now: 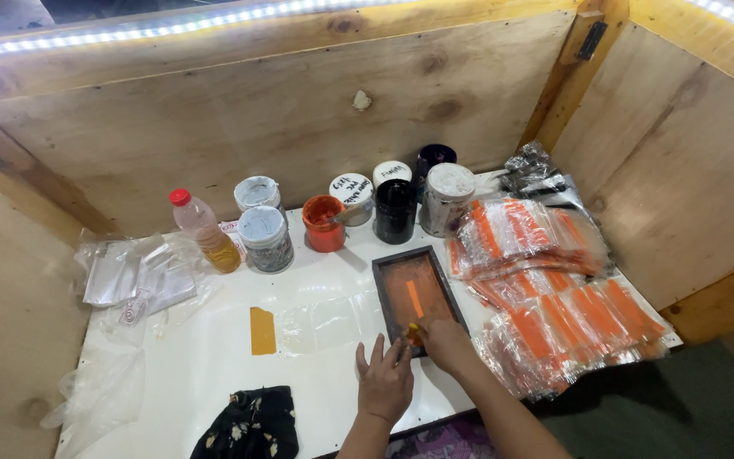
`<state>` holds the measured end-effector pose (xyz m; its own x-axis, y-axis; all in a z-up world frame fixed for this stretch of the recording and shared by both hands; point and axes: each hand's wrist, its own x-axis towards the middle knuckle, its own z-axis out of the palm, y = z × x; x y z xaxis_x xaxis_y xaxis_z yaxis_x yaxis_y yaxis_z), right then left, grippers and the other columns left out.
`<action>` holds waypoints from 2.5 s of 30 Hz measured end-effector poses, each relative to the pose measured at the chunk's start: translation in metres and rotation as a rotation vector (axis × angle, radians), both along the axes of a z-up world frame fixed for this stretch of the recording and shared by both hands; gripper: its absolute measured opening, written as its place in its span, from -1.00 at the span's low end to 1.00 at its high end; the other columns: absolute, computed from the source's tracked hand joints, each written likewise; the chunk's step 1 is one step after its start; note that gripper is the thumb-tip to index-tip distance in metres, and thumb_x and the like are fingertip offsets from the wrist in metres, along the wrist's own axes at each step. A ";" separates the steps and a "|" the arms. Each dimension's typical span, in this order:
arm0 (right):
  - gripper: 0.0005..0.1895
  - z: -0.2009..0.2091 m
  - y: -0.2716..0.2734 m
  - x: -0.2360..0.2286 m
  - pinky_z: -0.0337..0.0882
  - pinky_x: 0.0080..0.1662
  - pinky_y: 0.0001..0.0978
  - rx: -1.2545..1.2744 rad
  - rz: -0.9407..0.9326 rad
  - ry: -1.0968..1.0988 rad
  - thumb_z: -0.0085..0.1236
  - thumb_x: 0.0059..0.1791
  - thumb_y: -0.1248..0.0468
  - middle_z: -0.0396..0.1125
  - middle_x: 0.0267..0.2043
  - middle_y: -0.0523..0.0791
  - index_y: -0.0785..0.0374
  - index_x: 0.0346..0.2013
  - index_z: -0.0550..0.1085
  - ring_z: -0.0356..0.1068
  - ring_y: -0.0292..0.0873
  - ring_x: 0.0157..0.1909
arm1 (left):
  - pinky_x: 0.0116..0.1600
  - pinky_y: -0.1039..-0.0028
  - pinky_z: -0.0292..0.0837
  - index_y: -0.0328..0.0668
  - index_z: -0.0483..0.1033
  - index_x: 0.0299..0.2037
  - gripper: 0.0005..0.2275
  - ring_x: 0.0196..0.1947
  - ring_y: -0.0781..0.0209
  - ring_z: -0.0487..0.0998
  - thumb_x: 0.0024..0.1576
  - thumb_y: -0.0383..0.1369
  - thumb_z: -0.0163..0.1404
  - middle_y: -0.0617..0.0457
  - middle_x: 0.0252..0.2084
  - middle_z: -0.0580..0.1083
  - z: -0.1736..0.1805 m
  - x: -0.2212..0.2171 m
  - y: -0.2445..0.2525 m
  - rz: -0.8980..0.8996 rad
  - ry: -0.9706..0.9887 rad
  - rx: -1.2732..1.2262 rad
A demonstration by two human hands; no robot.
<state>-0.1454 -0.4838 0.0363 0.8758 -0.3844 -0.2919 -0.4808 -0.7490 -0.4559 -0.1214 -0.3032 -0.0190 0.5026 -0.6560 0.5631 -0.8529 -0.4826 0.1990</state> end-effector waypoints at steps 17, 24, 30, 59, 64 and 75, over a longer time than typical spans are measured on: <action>-0.72 0.055 -0.042 0.064 0.46 -0.03 -0.22 0.028 -0.127 -0.094 0.03 0.03 0.19 0.54 -0.02 -0.07 0.08 -0.04 0.61 0.52 -0.01 0.01 | 0.29 -0.34 -0.09 -0.10 0.64 -0.02 -0.73 0.27 -0.20 0.39 0.10 -0.41 -0.02 0.06 0.10 0.56 0.001 0.000 0.002 -0.012 0.060 -0.035; -0.84 -0.019 -0.051 0.052 0.49 -0.24 -0.29 -0.399 0.372 -0.213 0.30 -0.24 0.34 0.48 -0.31 -0.10 0.13 -0.37 0.56 0.46 -0.06 -0.28 | 0.30 -0.32 -0.08 -0.07 0.66 -0.05 -0.75 0.29 -0.19 0.38 0.09 -0.38 0.00 0.07 0.11 0.56 -0.007 0.002 0.000 -0.012 0.058 -0.074; -0.81 -0.046 -0.062 0.024 0.49 -0.14 -0.29 -0.421 0.505 -0.060 0.32 -0.10 0.28 0.50 -0.25 -0.13 0.16 -0.19 0.59 0.47 -0.11 -0.25 | 0.31 -0.34 -0.05 -0.12 0.66 -0.05 -0.75 0.28 -0.24 0.38 0.10 -0.40 0.01 0.03 0.09 0.57 -0.003 0.001 0.000 -0.009 0.043 -0.079; -0.87 -0.030 -0.056 0.048 0.42 -0.29 -0.29 -0.662 0.667 0.157 0.17 -0.10 0.18 0.45 -0.30 -0.19 0.04 -0.27 0.56 0.46 -0.12 -0.32 | 0.28 -0.33 -0.02 -0.15 0.64 0.00 -0.70 0.20 -0.22 0.43 0.09 -0.40 -0.03 0.02 0.10 0.56 -0.008 0.001 -0.001 -0.002 0.058 -0.025; -0.79 -0.013 -0.047 0.019 0.47 -0.17 -0.30 -0.530 0.618 0.186 0.26 -0.05 0.35 0.48 -0.21 -0.11 0.12 -0.12 0.61 0.48 -0.08 -0.27 | 0.30 -0.33 -0.04 -0.12 0.65 0.00 -0.70 0.20 -0.22 0.43 0.10 -0.41 -0.03 0.03 0.11 0.55 -0.011 0.002 -0.002 0.001 0.063 0.000; -0.58 0.096 -0.027 0.061 0.44 0.07 -0.47 -0.308 0.218 0.559 0.25 -0.12 0.03 0.47 -0.01 -0.24 -0.05 0.02 0.48 0.46 -0.28 0.01 | 0.33 -0.34 -0.12 -0.17 0.62 0.04 -0.70 0.25 -0.25 0.37 0.16 -0.36 -0.08 0.03 0.15 0.53 -0.007 0.001 0.000 -0.021 0.172 0.014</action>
<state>-0.0846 -0.5104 0.1325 0.6916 -0.3538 -0.6296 -0.4052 -0.9118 0.0673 -0.1203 -0.3035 -0.0259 0.5769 -0.6745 0.4607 -0.8168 -0.4692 0.3357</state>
